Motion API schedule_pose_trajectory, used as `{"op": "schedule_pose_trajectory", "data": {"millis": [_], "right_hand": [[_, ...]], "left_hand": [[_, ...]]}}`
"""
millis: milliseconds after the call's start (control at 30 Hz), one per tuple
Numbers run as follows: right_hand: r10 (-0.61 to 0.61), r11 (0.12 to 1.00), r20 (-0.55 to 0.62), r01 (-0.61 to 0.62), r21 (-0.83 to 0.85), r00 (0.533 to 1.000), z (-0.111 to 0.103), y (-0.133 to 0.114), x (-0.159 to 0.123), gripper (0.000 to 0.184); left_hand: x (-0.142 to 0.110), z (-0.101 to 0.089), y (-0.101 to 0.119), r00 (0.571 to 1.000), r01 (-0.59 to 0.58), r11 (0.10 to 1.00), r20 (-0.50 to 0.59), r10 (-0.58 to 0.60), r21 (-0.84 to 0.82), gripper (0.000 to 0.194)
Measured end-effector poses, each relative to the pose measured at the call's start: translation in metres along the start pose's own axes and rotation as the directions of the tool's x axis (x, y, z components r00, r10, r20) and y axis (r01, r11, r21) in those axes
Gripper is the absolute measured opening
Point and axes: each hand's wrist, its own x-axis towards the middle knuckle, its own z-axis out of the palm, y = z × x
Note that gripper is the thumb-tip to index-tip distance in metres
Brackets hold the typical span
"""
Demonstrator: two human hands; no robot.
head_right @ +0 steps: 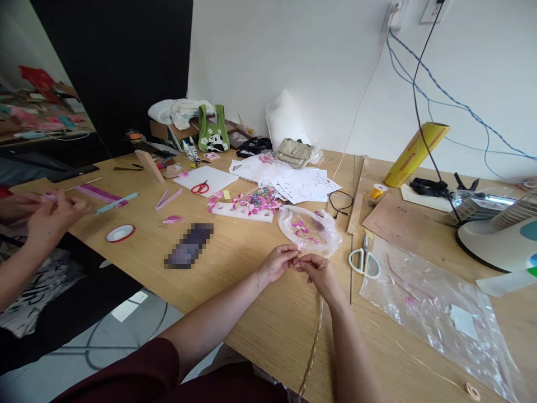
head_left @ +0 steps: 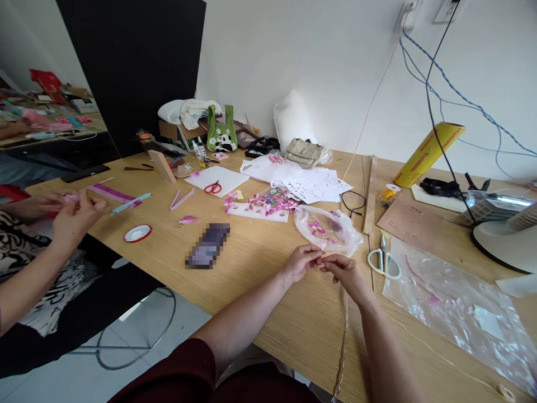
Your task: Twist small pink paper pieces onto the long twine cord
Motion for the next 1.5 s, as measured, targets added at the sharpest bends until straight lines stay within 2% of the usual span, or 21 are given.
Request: {"op": "schedule_pose_trajectory", "data": {"millis": [100, 200, 367, 500, 600, 867, 1000, 1500], "right_hand": [[-0.145, 0.97, -0.085, 0.125, -0.208, 0.986, -0.005, 0.002, 0.002, 0.017], [-0.322, 0.882, -0.096, 0.261, -0.393, 0.942, -0.01, -0.001, 0.002, 0.014], [-0.539, 0.695, -0.058, 0.404, -0.595, 0.841, -0.012, -0.004, 0.001, 0.016], [-0.662, 0.574, -0.074, 0.441, -0.69, 0.746, -0.01, 0.0, 0.0, 0.015], [-0.7, 0.526, -0.079, 0.438, -0.729, 0.71, -0.007, 0.0, -0.002, 0.013], [-0.755, 0.426, -0.084, 0.39, -0.816, 0.65, -0.001, -0.005, -0.005, 0.011], [-0.756, 0.395, -0.075, 0.362, -0.844, 0.65, 0.0, -0.003, -0.004, 0.012], [-0.78, 0.385, -0.09, 0.362, -0.849, 0.62, 0.001, -0.002, -0.002, 0.007]], "left_hand": [[0.0, 0.0, 0.0, 1.0, -0.003, 1.0, -0.011, 0.003, -0.004, 0.024], [0.0, 0.0, 0.0, 1.0, 0.018, 0.999, -0.012, -0.019, -0.028, 0.025], [0.0, 0.0, 0.0, 0.999, 0.046, 0.998, 0.01, -0.046, -0.049, 0.026], [-0.001, 0.002, 0.0, 0.997, 0.074, 0.995, 0.028, -0.073, -0.061, 0.028], [-0.002, 0.002, 0.001, 0.997, 0.08, 0.995, 0.025, -0.079, -0.062, 0.029], [-0.002, 0.004, 0.0, 0.997, 0.081, 0.993, 0.024, -0.079, -0.081, 0.027], [-0.002, 0.005, -0.001, 0.997, 0.07, 0.995, -0.004, -0.071, -0.077, 0.03], [-0.002, 0.006, -0.003, 0.999, 0.048, 0.996, -0.007, -0.049, -0.081, 0.03]]}}
